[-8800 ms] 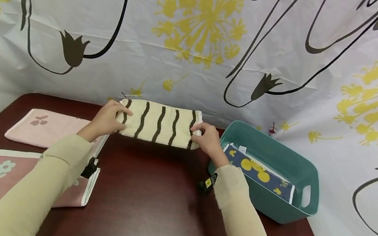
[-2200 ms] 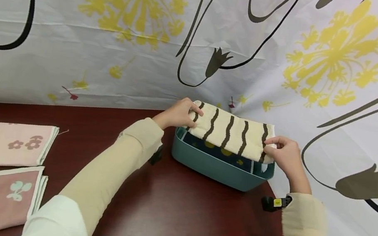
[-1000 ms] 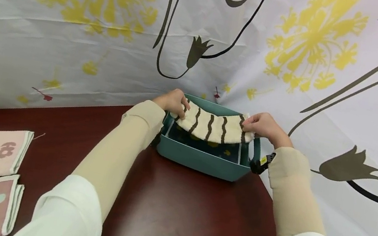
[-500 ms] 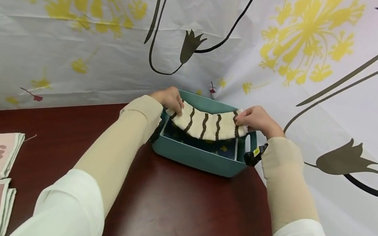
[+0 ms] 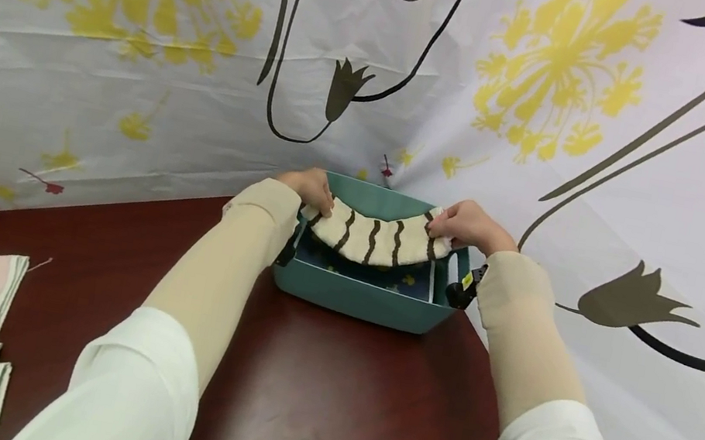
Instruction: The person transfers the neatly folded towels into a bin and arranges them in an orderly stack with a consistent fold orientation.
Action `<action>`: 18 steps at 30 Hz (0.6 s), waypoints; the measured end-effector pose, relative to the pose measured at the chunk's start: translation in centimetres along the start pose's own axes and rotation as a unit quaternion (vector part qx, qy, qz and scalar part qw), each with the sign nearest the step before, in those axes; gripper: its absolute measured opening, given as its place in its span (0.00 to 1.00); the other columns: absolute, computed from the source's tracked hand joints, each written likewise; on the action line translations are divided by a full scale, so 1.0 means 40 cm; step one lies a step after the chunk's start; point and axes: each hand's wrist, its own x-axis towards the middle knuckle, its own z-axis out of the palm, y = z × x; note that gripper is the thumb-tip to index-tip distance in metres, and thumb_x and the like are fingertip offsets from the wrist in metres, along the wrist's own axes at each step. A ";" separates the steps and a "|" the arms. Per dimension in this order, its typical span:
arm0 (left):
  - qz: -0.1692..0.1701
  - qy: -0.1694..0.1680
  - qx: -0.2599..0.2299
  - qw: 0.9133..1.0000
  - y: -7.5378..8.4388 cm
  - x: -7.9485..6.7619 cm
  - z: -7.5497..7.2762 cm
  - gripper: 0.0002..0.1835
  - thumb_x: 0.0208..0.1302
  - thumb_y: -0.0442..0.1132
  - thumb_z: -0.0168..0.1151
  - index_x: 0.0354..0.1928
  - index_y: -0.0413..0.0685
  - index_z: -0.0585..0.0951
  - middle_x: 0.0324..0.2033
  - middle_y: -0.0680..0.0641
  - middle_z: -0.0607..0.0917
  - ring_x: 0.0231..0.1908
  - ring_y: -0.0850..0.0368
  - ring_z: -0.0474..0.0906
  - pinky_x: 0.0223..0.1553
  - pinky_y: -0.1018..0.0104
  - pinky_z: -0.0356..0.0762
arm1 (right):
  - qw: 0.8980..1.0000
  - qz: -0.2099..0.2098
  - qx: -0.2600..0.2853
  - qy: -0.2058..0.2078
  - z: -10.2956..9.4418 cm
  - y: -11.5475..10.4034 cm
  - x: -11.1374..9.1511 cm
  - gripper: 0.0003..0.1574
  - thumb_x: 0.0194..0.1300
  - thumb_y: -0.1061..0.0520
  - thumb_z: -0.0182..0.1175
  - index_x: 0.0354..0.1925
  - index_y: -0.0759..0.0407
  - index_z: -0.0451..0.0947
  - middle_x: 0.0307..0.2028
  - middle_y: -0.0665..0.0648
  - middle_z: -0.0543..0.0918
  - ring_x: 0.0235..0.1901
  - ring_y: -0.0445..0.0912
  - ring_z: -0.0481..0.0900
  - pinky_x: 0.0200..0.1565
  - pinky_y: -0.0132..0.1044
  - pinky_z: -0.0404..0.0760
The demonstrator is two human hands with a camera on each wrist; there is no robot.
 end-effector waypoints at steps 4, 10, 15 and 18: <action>-0.006 -0.002 0.012 1.000 -0.003 0.008 0.003 0.11 0.61 0.35 0.61 0.21 0.45 0.77 0.24 0.51 0.76 0.25 0.59 0.67 0.32 0.65 0.69 | 1.000 0.006 0.000 -0.016 0.003 -0.007 0.008 0.16 0.61 0.57 0.60 0.43 0.68 0.81 0.45 0.63 0.80 0.17 0.39 0.65 0.30 0.36 0.75; -0.010 -0.022 0.033 0.999 -0.001 0.016 -0.005 0.08 0.62 0.35 0.59 0.25 0.43 0.79 0.24 0.51 0.74 0.26 0.58 0.66 0.31 0.65 0.68 | 0.999 0.026 -0.004 -0.028 0.006 -0.016 0.018 0.14 0.61 0.57 0.60 0.38 0.67 0.82 0.29 0.55 0.80 0.15 0.39 0.64 0.28 0.35 0.74; -0.021 -0.037 0.061 0.997 -0.004 0.023 -0.004 0.07 0.65 0.38 0.56 0.30 0.43 0.77 0.28 0.49 0.72 0.29 0.56 0.65 0.33 0.64 0.67 | 0.996 0.072 0.013 -0.052 0.008 -0.011 0.027 0.12 0.61 0.57 0.60 0.23 0.61 0.78 0.14 0.50 0.71 0.12 0.39 0.63 0.25 0.36 0.74; -0.023 -0.050 0.068 0.996 0.001 0.025 -0.001 0.14 0.66 0.38 0.54 0.22 0.47 0.70 0.20 0.51 0.65 0.23 0.58 0.59 0.30 0.64 0.63 | 0.993 0.096 0.016 -0.063 0.009 -0.005 0.031 0.14 0.60 0.58 0.60 0.20 0.59 0.76 0.14 0.50 0.72 0.13 0.40 0.66 0.26 0.37 0.76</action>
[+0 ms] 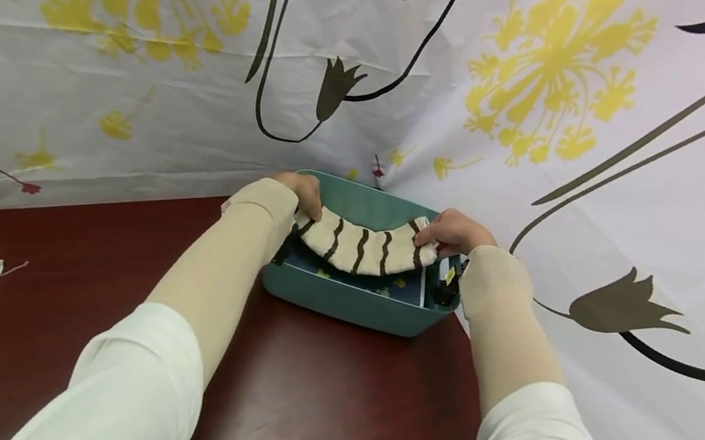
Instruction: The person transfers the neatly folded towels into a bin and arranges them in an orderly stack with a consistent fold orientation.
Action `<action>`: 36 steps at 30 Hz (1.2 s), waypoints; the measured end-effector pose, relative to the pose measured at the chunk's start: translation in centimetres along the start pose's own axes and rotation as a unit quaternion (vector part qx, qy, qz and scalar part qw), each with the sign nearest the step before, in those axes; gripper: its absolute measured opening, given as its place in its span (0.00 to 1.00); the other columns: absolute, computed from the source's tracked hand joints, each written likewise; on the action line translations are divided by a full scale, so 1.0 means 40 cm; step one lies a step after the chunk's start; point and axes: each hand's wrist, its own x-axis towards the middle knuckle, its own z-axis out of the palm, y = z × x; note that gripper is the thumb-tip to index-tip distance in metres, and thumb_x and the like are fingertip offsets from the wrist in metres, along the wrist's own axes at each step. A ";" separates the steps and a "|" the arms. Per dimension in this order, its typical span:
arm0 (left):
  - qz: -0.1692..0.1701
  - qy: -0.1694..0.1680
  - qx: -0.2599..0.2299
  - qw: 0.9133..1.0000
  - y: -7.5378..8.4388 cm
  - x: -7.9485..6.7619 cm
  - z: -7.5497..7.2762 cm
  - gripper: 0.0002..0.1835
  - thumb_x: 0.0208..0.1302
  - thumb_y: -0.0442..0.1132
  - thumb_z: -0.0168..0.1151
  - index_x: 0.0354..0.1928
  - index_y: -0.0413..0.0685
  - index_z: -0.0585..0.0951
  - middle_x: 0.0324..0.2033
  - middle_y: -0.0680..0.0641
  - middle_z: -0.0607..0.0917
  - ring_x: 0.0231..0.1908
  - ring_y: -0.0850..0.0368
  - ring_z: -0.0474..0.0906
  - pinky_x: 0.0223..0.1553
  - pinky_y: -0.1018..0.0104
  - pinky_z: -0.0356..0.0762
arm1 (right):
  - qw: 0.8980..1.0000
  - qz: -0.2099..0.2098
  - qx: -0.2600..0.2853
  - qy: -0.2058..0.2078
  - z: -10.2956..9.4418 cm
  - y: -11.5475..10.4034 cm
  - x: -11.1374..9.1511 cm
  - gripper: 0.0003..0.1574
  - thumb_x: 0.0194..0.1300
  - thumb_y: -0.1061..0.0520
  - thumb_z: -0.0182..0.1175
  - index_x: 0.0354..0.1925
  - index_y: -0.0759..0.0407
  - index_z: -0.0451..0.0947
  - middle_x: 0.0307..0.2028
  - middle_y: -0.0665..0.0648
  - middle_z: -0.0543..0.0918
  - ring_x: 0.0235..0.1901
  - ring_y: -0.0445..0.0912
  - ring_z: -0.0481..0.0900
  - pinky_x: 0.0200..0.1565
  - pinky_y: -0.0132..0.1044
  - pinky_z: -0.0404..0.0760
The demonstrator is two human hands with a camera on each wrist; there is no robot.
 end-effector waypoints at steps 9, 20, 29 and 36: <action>-0.013 -0.030 -0.010 0.999 0.003 -0.003 0.002 0.19 0.66 0.35 0.56 0.16 0.48 0.68 0.10 0.53 0.61 0.13 0.62 0.52 0.24 0.67 0.61 | 0.999 0.030 -0.020 -0.036 0.013 0.009 0.018 0.14 0.61 0.58 0.59 0.20 0.59 0.73 0.15 0.50 0.71 0.14 0.40 0.66 0.24 0.35 0.74; -0.019 -0.035 0.051 0.998 0.003 -0.009 0.001 0.09 0.64 0.35 0.58 0.44 0.43 0.83 0.43 0.45 0.79 0.38 0.54 0.71 0.36 0.66 0.69 | 0.996 0.039 -0.046 -0.064 0.036 0.009 0.037 0.15 0.60 0.60 0.59 0.18 0.58 0.71 0.12 0.50 0.67 0.10 0.39 0.60 0.19 0.32 0.70; -0.040 -0.058 0.086 0.994 0.014 -0.014 -0.001 0.13 0.64 0.35 0.58 0.49 0.46 0.82 0.57 0.41 0.73 0.56 0.45 0.69 0.52 0.57 0.71 | 0.987 0.036 -0.138 -0.078 0.046 0.000 0.049 0.14 0.61 0.60 0.59 0.18 0.58 0.73 0.14 0.51 0.68 0.14 0.40 0.61 0.22 0.33 0.67; -0.060 -0.099 0.140 0.983 0.007 0.033 -0.013 0.24 0.59 0.46 0.65 0.56 0.46 0.77 0.66 0.39 0.61 0.61 0.41 0.62 0.54 0.48 0.67 | 0.980 0.053 -0.170 -0.093 0.053 0.000 0.057 0.14 0.62 0.59 0.58 0.20 0.58 0.78 0.13 0.50 0.68 0.14 0.39 0.58 0.24 0.34 0.65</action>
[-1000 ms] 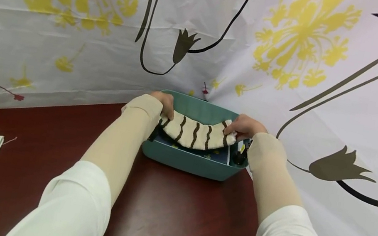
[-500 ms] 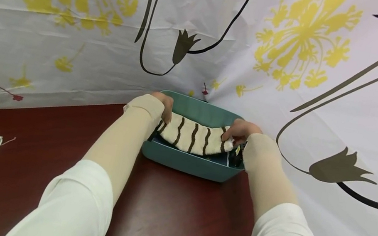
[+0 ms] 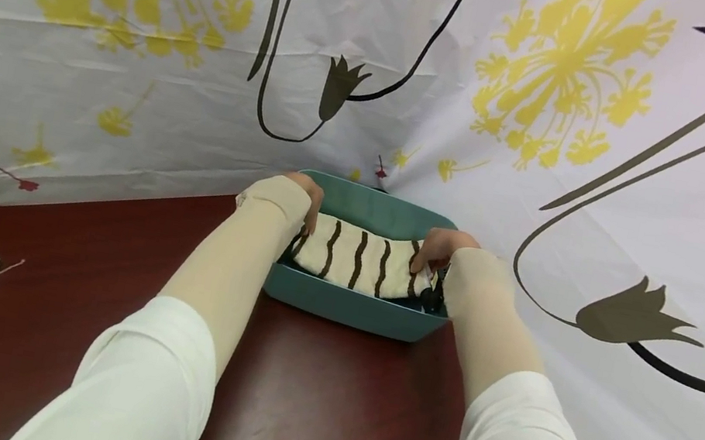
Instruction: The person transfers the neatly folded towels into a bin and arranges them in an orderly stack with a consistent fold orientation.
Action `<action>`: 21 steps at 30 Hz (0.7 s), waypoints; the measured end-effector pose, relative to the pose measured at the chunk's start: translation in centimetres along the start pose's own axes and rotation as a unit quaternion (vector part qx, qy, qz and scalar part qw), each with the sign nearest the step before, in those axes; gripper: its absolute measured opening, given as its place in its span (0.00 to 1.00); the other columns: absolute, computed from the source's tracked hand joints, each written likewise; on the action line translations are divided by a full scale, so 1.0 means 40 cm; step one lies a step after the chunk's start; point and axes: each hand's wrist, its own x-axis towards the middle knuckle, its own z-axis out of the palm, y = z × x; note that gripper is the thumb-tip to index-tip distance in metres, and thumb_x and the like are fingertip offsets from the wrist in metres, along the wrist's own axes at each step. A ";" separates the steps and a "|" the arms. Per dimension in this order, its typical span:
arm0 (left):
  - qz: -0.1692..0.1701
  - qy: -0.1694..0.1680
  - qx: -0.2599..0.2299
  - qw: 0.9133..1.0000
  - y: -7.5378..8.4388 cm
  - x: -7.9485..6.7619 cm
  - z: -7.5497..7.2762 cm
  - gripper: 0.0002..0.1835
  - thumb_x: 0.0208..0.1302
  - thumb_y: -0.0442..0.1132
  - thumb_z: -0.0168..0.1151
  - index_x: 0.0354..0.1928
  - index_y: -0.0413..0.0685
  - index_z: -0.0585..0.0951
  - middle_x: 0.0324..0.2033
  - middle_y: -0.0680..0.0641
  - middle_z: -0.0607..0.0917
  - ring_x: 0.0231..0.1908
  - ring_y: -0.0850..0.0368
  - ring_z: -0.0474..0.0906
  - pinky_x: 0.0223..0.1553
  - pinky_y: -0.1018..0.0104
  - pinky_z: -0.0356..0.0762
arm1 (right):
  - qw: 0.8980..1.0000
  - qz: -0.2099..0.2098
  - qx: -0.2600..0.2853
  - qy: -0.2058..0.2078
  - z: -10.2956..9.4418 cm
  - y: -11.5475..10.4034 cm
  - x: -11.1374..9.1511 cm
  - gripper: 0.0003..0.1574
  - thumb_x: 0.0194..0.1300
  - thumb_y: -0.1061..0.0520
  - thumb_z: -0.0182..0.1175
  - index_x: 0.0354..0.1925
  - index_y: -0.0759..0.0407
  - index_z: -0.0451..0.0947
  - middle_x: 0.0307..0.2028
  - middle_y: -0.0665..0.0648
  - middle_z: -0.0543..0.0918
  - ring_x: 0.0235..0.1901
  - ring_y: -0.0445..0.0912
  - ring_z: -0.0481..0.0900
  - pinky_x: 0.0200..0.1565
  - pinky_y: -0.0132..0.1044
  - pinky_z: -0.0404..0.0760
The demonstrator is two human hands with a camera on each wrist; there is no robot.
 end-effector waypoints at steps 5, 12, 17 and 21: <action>-0.060 -0.015 -0.023 0.998 0.000 0.039 0.001 0.34 0.52 0.50 0.70 0.61 0.46 0.72 0.69 0.39 0.53 0.64 0.39 0.55 0.55 0.43 0.64 | 1.000 0.010 -0.015 -0.009 0.008 0.003 0.003 0.15 0.62 0.58 0.58 0.18 0.56 0.78 0.12 0.48 0.64 0.14 0.40 0.56 0.24 0.35 0.64; -0.127 -0.040 -0.053 0.990 -0.025 0.150 0.018 0.38 0.42 0.50 0.77 0.58 0.45 0.75 0.66 0.37 0.56 0.58 0.37 0.62 0.50 0.42 0.68 | 0.998 0.011 -0.063 -0.028 0.030 0.002 0.025 0.16 0.62 0.57 0.60 0.18 0.54 0.75 0.12 0.48 0.62 0.15 0.40 0.55 0.25 0.35 0.63; -0.079 -0.038 -0.010 0.996 -0.104 0.382 0.015 0.31 0.46 0.51 0.74 0.54 0.51 0.78 0.65 0.41 0.62 0.57 0.44 0.66 0.47 0.51 0.73 | 0.992 0.010 -0.109 -0.055 0.034 -0.009 0.032 0.16 0.67 0.54 0.55 0.24 0.56 0.82 0.15 0.48 0.66 0.17 0.40 0.57 0.27 0.35 0.63; -0.094 0.009 -0.092 0.991 -0.123 0.438 0.015 0.22 0.53 0.45 0.70 0.52 0.52 0.81 0.68 0.42 0.57 0.56 0.45 0.67 0.47 0.55 0.74 | 0.991 0.011 -0.120 -0.062 0.030 -0.015 0.027 0.17 0.68 0.51 0.52 0.34 0.58 0.83 0.27 0.49 0.75 0.26 0.41 0.66 0.34 0.36 0.67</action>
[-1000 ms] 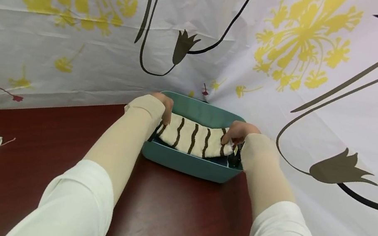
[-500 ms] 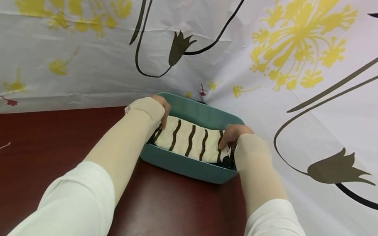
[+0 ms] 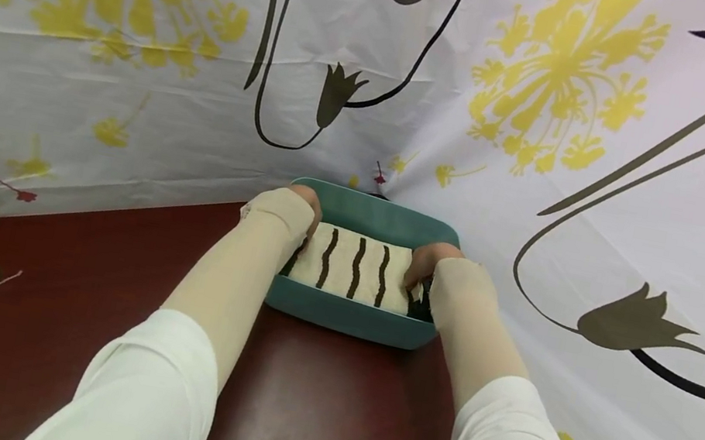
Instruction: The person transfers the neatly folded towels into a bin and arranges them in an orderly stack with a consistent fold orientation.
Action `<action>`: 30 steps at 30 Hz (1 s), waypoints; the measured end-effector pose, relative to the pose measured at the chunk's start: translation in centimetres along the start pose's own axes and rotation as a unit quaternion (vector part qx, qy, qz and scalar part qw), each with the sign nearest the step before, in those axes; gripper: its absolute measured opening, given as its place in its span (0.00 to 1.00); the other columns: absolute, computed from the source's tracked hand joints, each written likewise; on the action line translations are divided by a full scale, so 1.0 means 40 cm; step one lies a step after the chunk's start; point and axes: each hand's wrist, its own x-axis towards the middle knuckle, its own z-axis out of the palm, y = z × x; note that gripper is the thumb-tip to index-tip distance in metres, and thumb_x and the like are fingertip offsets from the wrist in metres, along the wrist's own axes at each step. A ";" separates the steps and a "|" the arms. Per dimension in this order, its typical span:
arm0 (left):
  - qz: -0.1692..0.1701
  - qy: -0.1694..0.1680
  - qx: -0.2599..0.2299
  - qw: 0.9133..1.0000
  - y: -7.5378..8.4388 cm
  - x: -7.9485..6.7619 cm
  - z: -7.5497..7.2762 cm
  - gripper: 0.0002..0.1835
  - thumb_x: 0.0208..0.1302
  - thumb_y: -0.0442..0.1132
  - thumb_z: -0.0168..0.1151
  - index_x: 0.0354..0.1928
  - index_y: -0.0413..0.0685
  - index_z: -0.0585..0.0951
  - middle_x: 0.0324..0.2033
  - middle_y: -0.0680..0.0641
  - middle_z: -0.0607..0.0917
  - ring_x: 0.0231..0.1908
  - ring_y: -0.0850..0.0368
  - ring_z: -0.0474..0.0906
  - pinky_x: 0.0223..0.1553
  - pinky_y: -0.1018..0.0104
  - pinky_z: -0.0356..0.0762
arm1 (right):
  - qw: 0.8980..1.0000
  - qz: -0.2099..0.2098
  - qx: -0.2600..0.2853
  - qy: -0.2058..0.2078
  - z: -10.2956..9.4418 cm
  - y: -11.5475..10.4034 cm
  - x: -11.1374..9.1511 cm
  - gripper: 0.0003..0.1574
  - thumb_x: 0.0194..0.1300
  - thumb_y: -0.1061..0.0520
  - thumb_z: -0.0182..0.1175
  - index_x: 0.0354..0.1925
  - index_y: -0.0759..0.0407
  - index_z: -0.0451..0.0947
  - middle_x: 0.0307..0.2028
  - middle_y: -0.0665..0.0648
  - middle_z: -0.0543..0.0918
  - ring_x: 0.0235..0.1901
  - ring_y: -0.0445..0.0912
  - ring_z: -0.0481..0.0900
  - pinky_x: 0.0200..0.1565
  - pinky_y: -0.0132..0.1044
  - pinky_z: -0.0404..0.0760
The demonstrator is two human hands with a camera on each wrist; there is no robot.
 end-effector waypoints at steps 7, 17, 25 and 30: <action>-0.029 -0.037 0.028 0.999 0.050 -0.229 -0.009 0.33 0.43 0.46 0.76 0.56 0.52 0.78 0.69 0.40 0.52 0.57 0.42 0.66 0.47 0.50 0.73 | 0.999 0.019 0.041 0.005 -0.012 -0.007 -0.036 0.20 0.68 0.50 0.50 0.50 0.57 0.80 0.57 0.60 0.74 0.61 0.56 0.64 0.54 0.46 0.69; 0.016 -0.020 0.043 0.999 0.072 -0.571 0.004 0.30 0.59 0.44 0.64 0.62 0.44 0.70 0.64 0.41 0.63 0.59 0.44 0.64 0.57 0.51 0.65 | 0.996 0.005 0.053 0.073 -0.032 -0.015 -0.063 0.21 0.67 0.50 0.49 0.49 0.61 0.78 0.34 0.61 0.79 0.24 0.46 0.71 0.27 0.35 0.70; 0.057 0.040 0.027 0.997 0.051 -0.589 0.027 0.25 0.67 0.43 0.55 0.64 0.45 0.68 0.66 0.42 0.62 0.62 0.48 0.61 0.56 0.59 0.67 | 0.978 -0.093 0.170 0.074 -0.038 -0.010 -0.107 0.22 0.71 0.52 0.46 0.54 0.67 0.70 0.23 0.57 0.74 0.18 0.41 0.69 0.25 0.34 0.70; 0.062 0.062 0.029 0.996 0.050 -0.622 0.039 0.28 0.67 0.43 0.54 0.67 0.46 0.64 0.66 0.43 0.62 0.63 0.48 0.59 0.57 0.58 0.65 | 0.978 -0.121 0.144 0.088 -0.036 -0.008 -0.141 0.16 0.72 0.51 0.46 0.39 0.63 0.71 0.22 0.56 0.74 0.19 0.41 0.69 0.28 0.36 0.72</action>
